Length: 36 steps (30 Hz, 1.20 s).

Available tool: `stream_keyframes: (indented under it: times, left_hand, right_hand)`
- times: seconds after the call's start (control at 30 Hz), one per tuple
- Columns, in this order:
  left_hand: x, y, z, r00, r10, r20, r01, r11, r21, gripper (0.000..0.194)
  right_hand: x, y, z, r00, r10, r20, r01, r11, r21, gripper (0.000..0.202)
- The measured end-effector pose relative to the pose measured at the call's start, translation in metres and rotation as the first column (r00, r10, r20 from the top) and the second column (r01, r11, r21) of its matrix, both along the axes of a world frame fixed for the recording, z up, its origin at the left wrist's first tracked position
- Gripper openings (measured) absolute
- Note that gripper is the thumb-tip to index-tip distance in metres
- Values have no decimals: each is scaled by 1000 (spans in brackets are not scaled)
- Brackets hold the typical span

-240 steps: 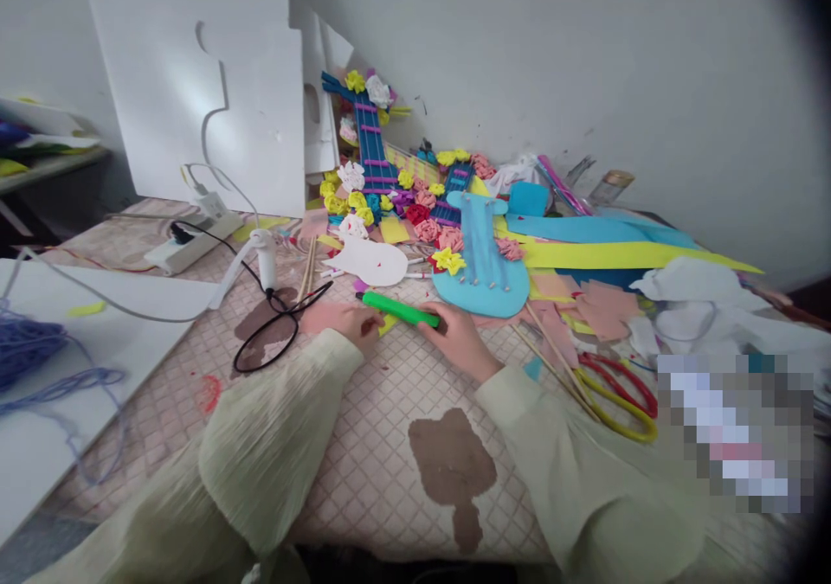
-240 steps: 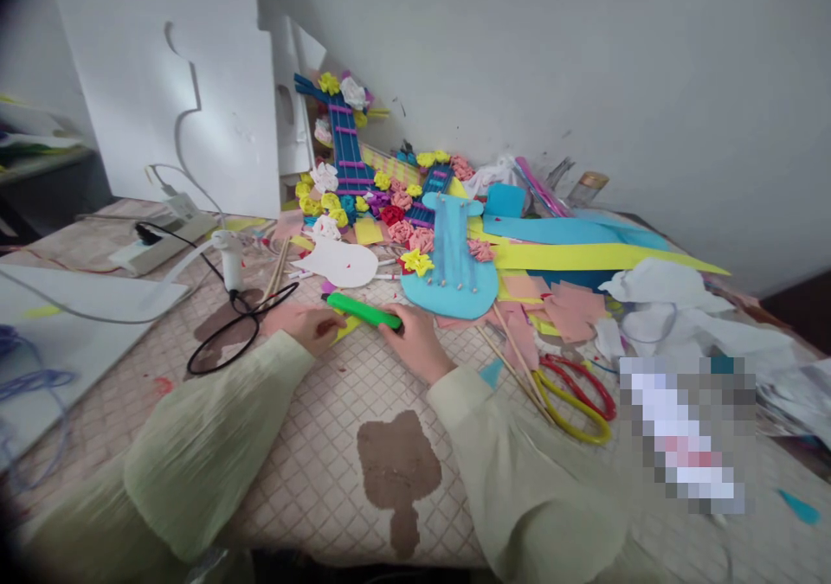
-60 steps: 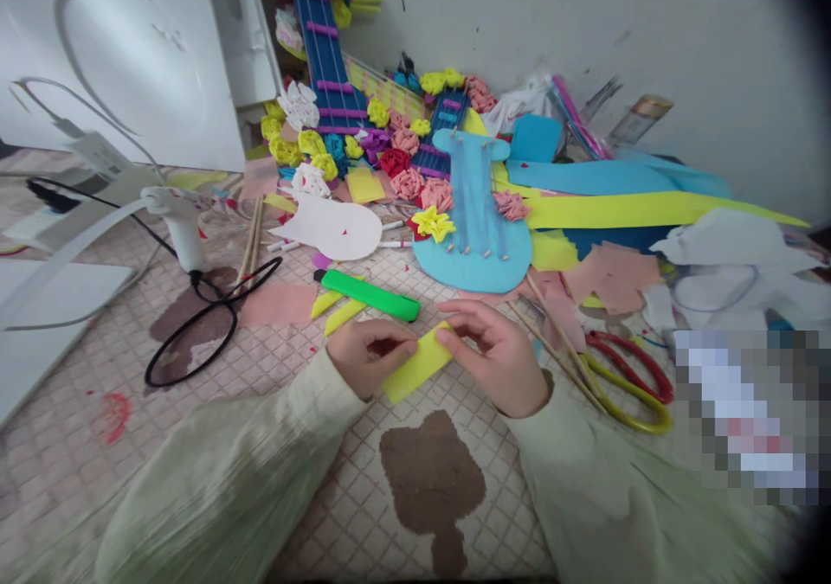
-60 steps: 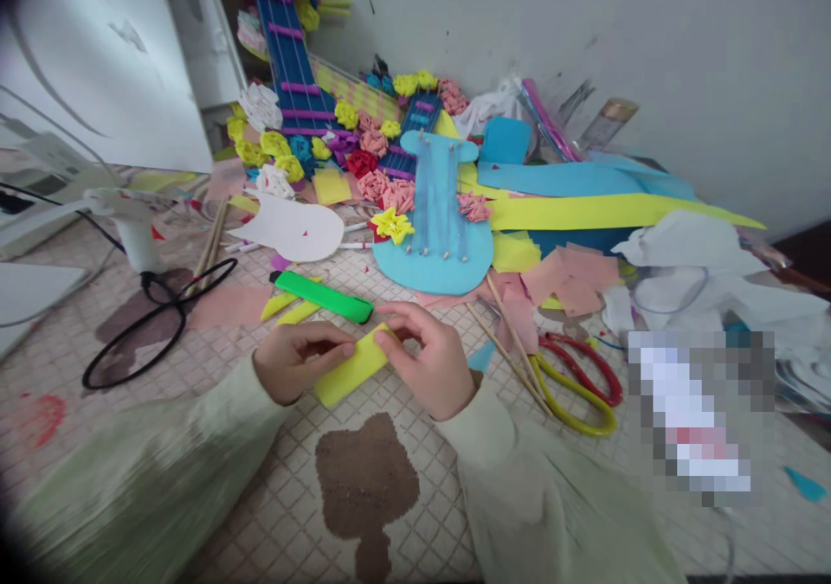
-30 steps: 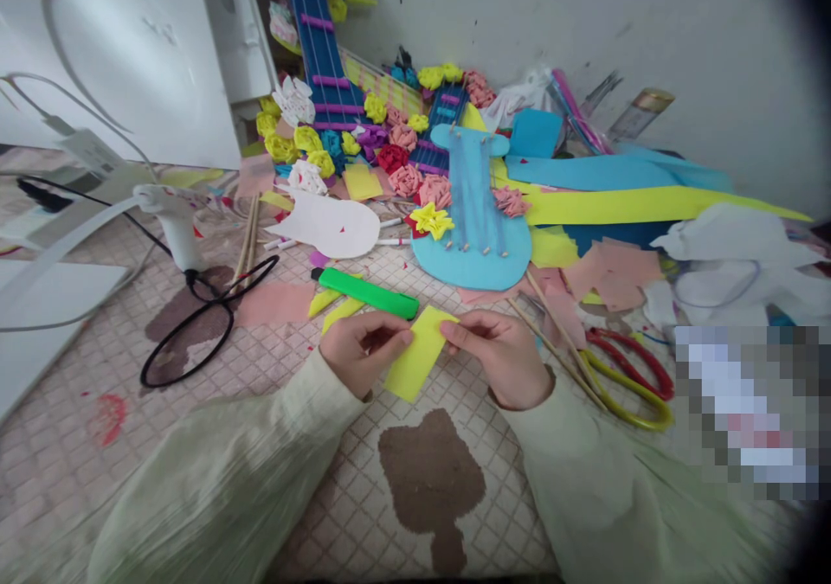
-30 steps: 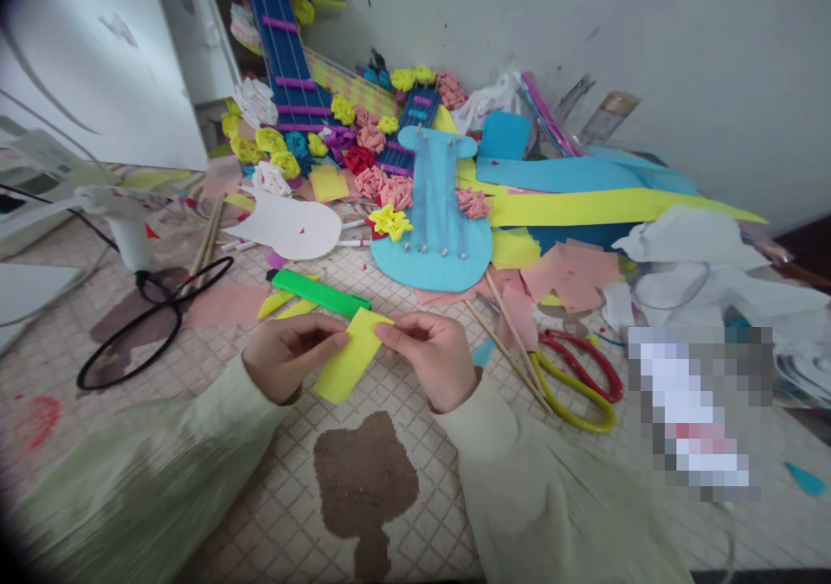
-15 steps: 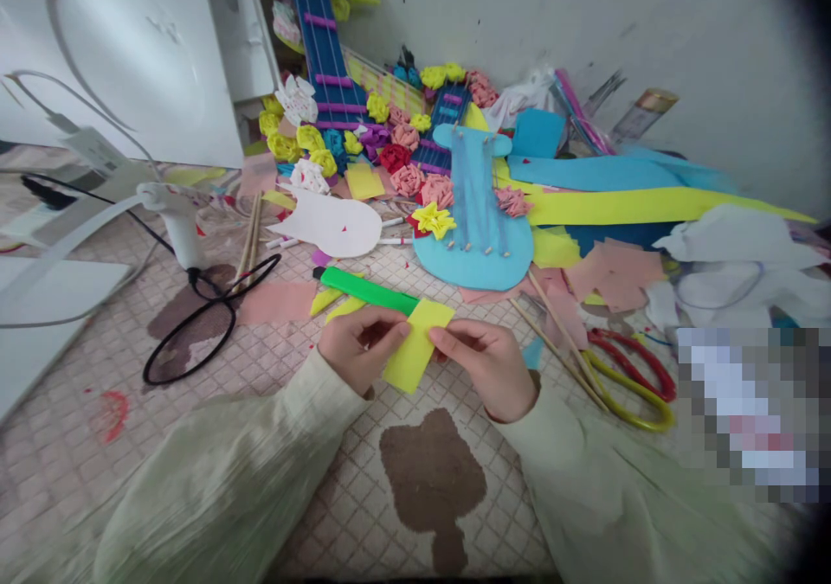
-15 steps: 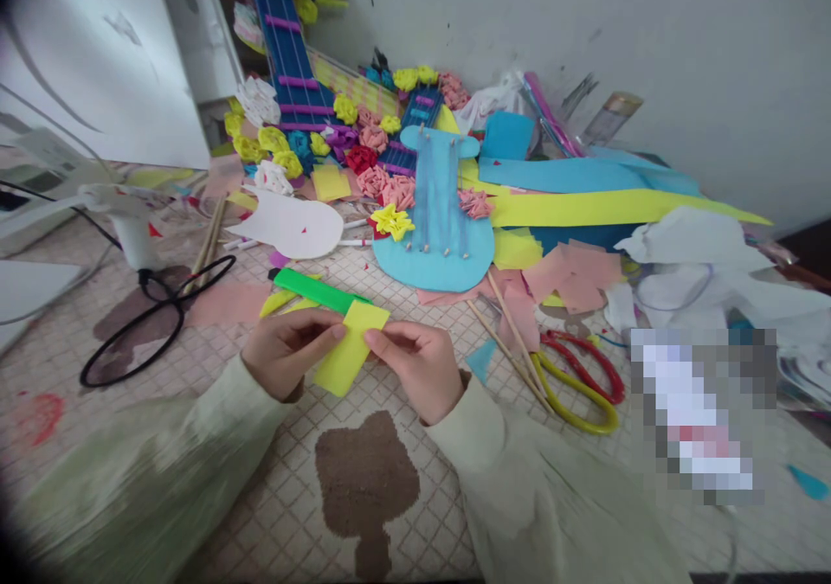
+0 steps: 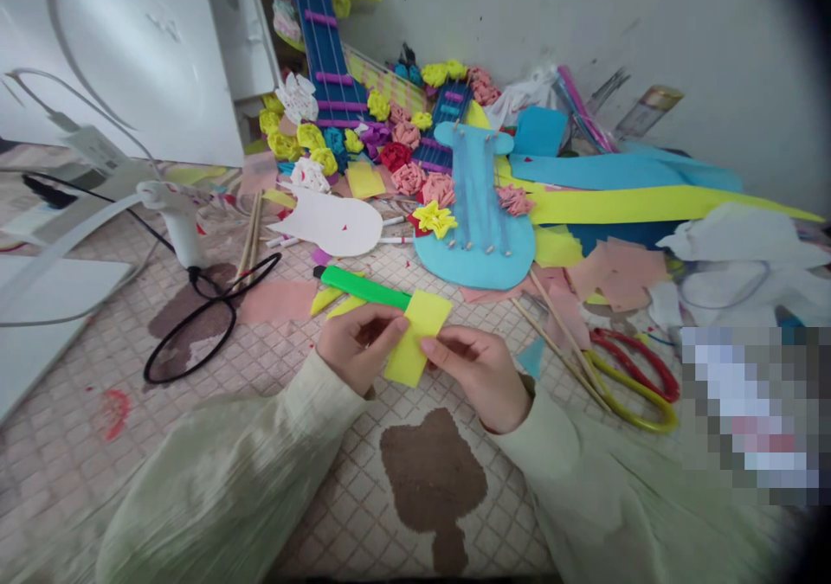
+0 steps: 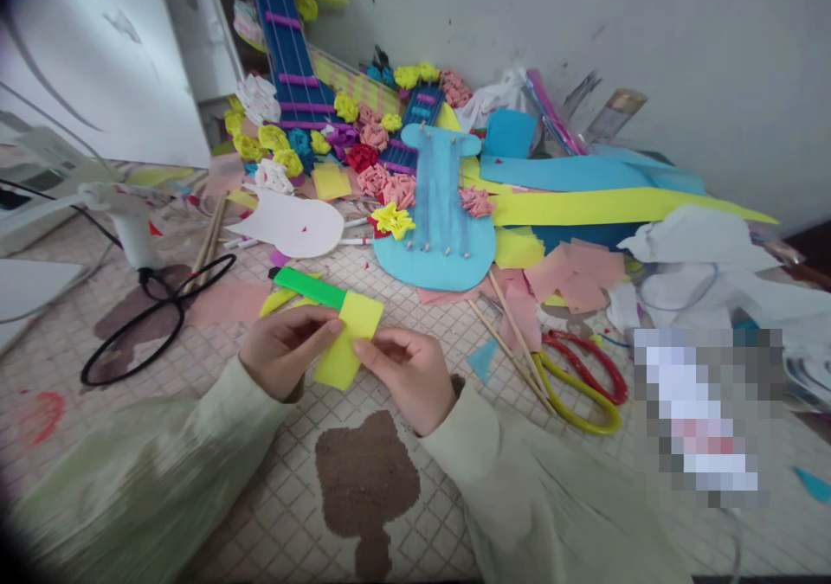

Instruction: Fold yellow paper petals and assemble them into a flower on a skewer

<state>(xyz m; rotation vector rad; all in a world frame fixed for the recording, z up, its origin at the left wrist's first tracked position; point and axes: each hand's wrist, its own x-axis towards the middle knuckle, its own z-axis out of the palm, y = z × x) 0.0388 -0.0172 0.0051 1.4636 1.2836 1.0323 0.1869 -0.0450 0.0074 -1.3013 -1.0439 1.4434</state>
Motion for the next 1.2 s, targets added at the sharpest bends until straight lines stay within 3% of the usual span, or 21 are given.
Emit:
stream_keyframes:
  times: [0.2,0.4,0.73,0.83,1.03,1.2]
  left_hand:
    - [1,2,0,997,71,35,-71,997,-28,15]
    - [4,1,-1,974,172,145,-160,983,-88,13]
    - [6,3,1,950,248,187,-231,967,-109,17]
    - [6,1,1,958,213,192,-194,974,-116,16]
    - [8,-6,-1,993,-8,115,21,994,-108,15]
    - [9,-7,4,962,-54,269,89,989,-118,19]
  right_hand:
    - [-3,-3,-2,997,52,-61,-56,996,-64,12]
    - [-4,-3,0,994,79,-76,-82,996,-41,17]
    - [-3,-2,2,981,170,-89,-174,984,-42,23]
    - [-1,-2,2,986,132,-106,-131,991,8,20]
    - [9,6,0,987,-162,10,159,977,144,14]
    - [13,8,-1,989,-148,23,142,974,174,13]
